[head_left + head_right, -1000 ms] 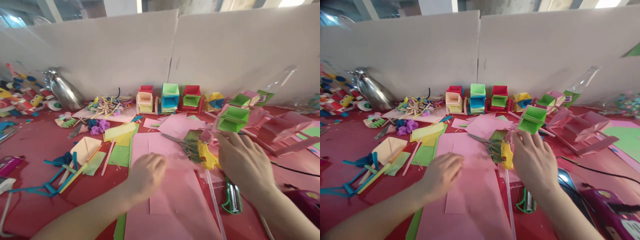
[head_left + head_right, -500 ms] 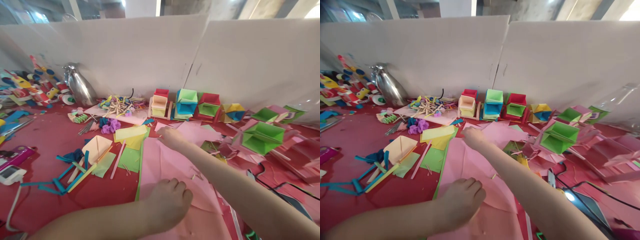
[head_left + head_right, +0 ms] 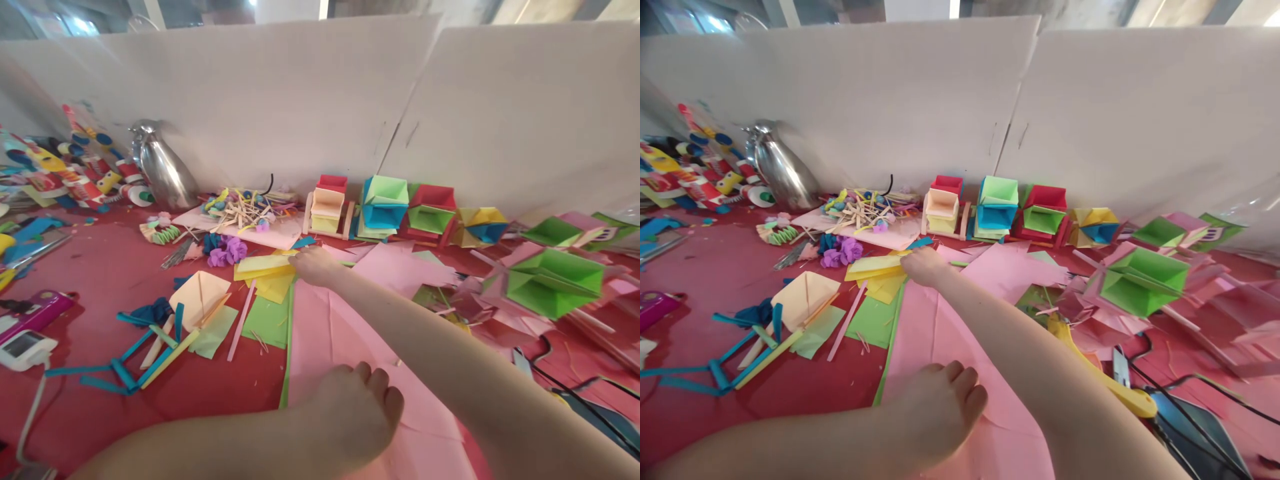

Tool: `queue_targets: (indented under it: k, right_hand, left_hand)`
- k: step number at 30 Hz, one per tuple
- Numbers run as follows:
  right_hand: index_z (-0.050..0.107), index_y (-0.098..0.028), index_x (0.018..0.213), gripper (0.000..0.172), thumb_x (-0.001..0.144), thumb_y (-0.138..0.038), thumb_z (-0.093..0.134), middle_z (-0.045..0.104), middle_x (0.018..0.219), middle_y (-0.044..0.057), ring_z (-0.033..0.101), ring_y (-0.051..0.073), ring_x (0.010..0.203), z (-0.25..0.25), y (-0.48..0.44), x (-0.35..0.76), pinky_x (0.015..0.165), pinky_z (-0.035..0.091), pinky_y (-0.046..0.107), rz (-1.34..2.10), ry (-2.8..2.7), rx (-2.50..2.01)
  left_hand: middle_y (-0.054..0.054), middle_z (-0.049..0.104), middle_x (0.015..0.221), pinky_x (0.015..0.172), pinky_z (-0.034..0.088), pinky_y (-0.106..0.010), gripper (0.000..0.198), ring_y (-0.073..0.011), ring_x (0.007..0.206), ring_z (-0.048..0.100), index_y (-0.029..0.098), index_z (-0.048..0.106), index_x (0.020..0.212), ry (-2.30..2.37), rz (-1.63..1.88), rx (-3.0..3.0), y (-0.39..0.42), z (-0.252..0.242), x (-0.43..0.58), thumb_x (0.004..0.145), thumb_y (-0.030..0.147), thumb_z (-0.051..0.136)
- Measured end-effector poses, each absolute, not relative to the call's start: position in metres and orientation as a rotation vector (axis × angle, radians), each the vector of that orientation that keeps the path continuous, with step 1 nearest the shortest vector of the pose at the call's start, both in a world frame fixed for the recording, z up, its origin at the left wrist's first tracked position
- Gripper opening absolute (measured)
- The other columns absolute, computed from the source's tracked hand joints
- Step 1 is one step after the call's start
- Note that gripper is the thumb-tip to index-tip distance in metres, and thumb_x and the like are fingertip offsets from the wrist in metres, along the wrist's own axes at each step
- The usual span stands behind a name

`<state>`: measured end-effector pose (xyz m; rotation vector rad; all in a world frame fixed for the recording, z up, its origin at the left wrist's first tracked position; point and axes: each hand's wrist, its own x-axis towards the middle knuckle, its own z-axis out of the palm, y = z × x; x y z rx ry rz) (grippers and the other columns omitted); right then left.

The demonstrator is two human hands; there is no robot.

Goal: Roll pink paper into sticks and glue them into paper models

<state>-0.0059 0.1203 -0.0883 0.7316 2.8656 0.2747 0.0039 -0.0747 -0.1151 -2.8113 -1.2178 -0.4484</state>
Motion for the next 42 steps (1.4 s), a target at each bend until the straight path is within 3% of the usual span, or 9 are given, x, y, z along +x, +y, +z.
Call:
queue_targets:
  k: [9, 22, 24, 27, 29, 31, 33, 36, 42]
  right_hand:
    - [0.053, -0.018, 0.113, 0.029, 0.088, -0.032, 0.050, 0.055, 0.115, 0.007, 0.056, 0.018, 0.096, -0.072, 0.134, 0.019, 0.080, 0.048, 0.039, 0.152, 2.806, 1.183]
    - [0.054, -0.016, 0.111, 0.030, 0.087, -0.032, 0.052, 0.056, 0.111, 0.007, 0.058, 0.019, 0.093, -0.057, 0.159, 0.049, 0.077, 0.049, 0.038, -0.099, 2.737, 1.707]
    - [0.055, -0.014, 0.111, 0.028, 0.090, -0.029, 0.044, 0.058, 0.108, 0.010, 0.057, 0.020, 0.094, -0.034, 0.146, 0.057, 0.078, 0.048, 0.035, -0.010, 2.840, 1.803]
    - [0.046, -0.018, 0.125, 0.042, 0.096, -0.023, 0.016, 0.049, 0.122, 0.010, 0.046, 0.020, 0.111, 0.001, 0.104, 0.087, 0.087, 0.040, 0.037, 0.292, 3.060, 1.938]
    - [0.057, -0.020, 0.114, 0.037, 0.095, -0.022, 0.026, 0.057, 0.106, 0.008, 0.052, 0.019, 0.099, 0.010, 0.064, 0.115, 0.081, 0.040, 0.036, 0.836, 3.425, 1.672]
    - [0.063, -0.024, 0.100, 0.026, 0.090, -0.019, 0.040, 0.061, 0.085, 0.003, 0.054, 0.016, 0.080, 0.000, 0.023, 0.140, 0.070, 0.040, 0.032, 1.045, 3.498, 1.119]
    - [0.063, -0.019, 0.098, 0.020, 0.087, -0.016, 0.046, 0.062, 0.080, 0.004, 0.053, 0.016, 0.073, -0.026, -0.013, 0.158, 0.060, 0.039, 0.029, 0.844, 3.372, 0.859]
    - [0.063, -0.014, 0.088, 0.015, 0.084, -0.013, 0.048, 0.060, 0.073, 0.005, 0.053, 0.016, 0.065, -0.072, -0.046, 0.171, 0.053, 0.040, 0.027, 0.371, 3.245, 1.026]
    - [0.056, -0.014, 0.106, 0.028, 0.079, -0.010, 0.054, 0.064, 0.091, 0.006, 0.060, 0.013, 0.079, -0.081, -0.056, 0.178, 0.066, 0.047, 0.023, -0.742, 3.112, 1.166]
  left_hand:
    - [-0.007, 0.056, 0.080, 0.044, 0.037, -0.028, 0.010, -0.0198, 0.070, 0.055, 0.011, 0.050, 0.090, -1.263, -0.228, -2.903, -0.074, -0.104, 0.004, 0.080, 0.014, 0.049]
    - [-0.005, 0.055, 0.080, 0.044, 0.040, -0.029, 0.005, -0.0190, 0.068, 0.053, 0.015, 0.048, 0.085, -1.247, -0.382, -2.817, -0.076, -0.116, 0.004, 0.080, 0.017, 0.050]
    - [-0.004, 0.055, 0.080, 0.045, 0.041, -0.029, 0.004, -0.0192, 0.069, 0.053, 0.015, 0.048, 0.084, -1.239, -0.391, -2.828, -0.077, -0.112, 0.002, 0.080, 0.016, 0.050]
    - [-0.005, 0.057, 0.083, 0.048, 0.044, -0.029, 0.004, -0.0194, 0.072, 0.054, 0.014, 0.050, 0.086, -1.217, -0.352, -2.858, -0.078, -0.107, 0.001, 0.082, 0.014, 0.049]
    - [-0.006, 0.058, 0.085, 0.049, 0.045, -0.029, 0.006, -0.0194, 0.074, 0.055, 0.013, 0.050, 0.088, -1.218, -0.334, -2.850, -0.079, -0.107, 0.001, 0.082, 0.013, 0.049]
    - [-0.005, 0.058, 0.083, 0.049, 0.045, -0.029, 0.004, -0.0192, 0.073, 0.055, 0.014, 0.051, 0.085, -1.212, -0.327, -2.821, -0.081, -0.109, 0.002, 0.081, 0.013, 0.050]
    - [-0.004, 0.058, 0.079, 0.049, 0.045, -0.029, 0.003, -0.0189, 0.070, 0.055, 0.015, 0.051, 0.079, -1.169, -0.304, -2.786, -0.084, -0.109, 0.001, 0.081, 0.013, 0.051]
    - [-0.003, 0.059, 0.076, 0.049, 0.046, -0.029, 0.008, -0.0184, 0.067, 0.057, 0.016, 0.053, 0.076, -1.158, -0.290, -2.694, -0.091, -0.102, -0.002, 0.078, 0.008, 0.052]
    - [-0.003, 0.057, 0.080, 0.051, 0.049, -0.028, 0.016, -0.0185, 0.068, 0.057, 0.017, 0.051, 0.076, -1.243, -0.354, -2.546, -0.095, -0.084, -0.012, 0.072, 0.001, 0.051]
